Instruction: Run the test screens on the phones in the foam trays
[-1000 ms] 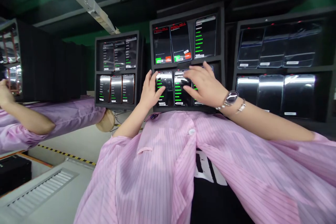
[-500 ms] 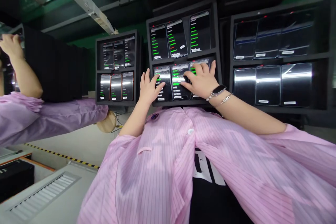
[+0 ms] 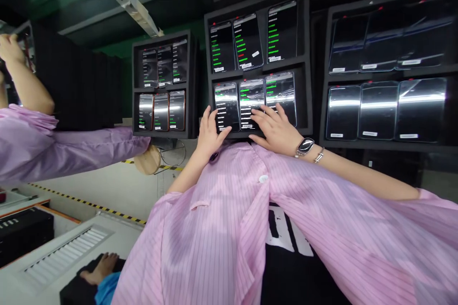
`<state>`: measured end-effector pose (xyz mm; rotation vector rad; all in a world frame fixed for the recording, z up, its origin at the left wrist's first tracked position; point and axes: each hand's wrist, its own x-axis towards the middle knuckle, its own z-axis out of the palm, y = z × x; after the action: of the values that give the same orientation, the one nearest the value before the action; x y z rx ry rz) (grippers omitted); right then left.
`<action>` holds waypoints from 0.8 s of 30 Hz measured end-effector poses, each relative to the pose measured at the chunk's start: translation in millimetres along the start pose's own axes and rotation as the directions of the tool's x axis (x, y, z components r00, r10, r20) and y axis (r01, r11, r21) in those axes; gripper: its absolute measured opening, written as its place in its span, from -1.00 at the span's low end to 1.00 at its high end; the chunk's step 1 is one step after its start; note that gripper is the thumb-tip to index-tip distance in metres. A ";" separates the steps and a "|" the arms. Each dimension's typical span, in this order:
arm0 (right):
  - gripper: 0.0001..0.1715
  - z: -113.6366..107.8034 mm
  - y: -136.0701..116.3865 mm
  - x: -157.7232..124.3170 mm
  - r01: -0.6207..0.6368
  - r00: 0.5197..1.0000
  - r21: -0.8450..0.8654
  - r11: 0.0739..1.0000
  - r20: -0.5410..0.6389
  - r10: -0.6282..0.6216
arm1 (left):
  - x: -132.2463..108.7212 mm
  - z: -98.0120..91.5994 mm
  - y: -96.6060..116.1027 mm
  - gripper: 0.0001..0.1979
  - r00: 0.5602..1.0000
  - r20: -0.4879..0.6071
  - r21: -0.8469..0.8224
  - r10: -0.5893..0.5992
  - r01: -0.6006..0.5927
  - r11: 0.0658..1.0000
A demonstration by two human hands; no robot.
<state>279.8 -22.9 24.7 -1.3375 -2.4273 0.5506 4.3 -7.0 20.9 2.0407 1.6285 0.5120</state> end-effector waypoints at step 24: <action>-0.13 15.6 -21.8 35.9 -0.104 0.993 -0.042 0.994 0.056 0.107 | 25.4 -2.2 8.9 -0.17 0.996 -0.020 0.168 -0.084 0.086 0.982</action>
<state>238.4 -5.7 24.5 -1.4925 -2.4359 0.5796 15.8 16.4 27.7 2.0792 1.8128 0.3682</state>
